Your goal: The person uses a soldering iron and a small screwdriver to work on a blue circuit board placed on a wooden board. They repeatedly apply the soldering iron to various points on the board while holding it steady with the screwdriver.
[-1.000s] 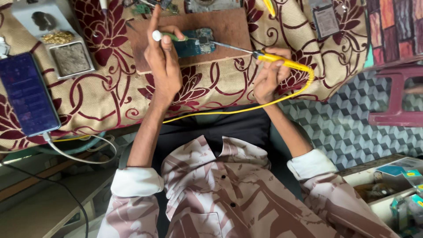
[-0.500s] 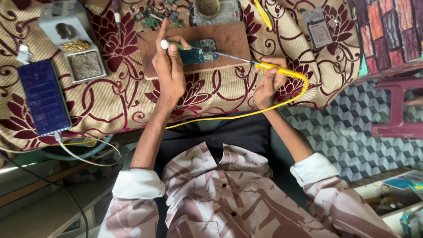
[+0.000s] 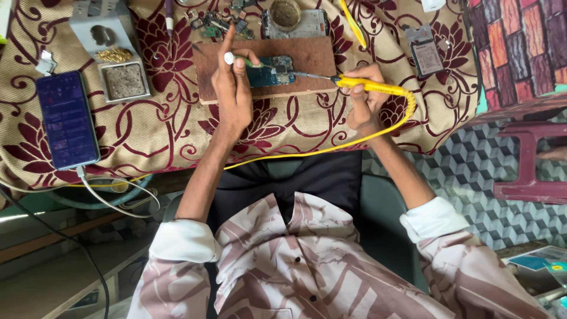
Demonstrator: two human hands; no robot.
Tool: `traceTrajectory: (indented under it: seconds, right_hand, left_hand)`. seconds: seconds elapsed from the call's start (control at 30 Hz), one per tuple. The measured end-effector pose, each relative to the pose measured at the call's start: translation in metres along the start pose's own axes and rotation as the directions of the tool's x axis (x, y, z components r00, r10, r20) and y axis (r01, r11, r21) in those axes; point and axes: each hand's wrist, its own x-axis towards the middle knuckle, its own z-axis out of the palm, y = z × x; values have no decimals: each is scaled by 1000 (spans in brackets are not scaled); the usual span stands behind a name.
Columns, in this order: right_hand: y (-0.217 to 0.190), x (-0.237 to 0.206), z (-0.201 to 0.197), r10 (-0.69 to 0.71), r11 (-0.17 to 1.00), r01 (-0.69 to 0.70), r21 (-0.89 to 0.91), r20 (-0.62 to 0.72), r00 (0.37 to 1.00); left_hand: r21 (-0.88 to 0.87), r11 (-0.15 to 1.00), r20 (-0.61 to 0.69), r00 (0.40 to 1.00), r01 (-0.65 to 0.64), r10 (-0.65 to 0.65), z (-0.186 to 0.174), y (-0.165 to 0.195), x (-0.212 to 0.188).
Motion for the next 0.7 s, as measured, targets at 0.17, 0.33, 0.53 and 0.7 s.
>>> traceTrajectory:
  seconds: [0.17,0.33,0.53,0.7]
  right_hand:
    - [16,40,-7,-140,986,147,-76,90,986]
    - [19,57,-1,-204,959,217,-184,88,975]
    - [7,56,9,-140,975,134,-178,-22,990]
    - [-6,56,7,-93,977,87,-193,-23,995]
  left_hand:
    - [3,1000,1,1000,-28,28,2,2,0]
    - [5,1000,25,1000,19,-19,1,4,0]
    - [-55,998,41,999,0,2,2,13,-3]
    - [-44,995,87,992,94,-90,-1,19,-6]
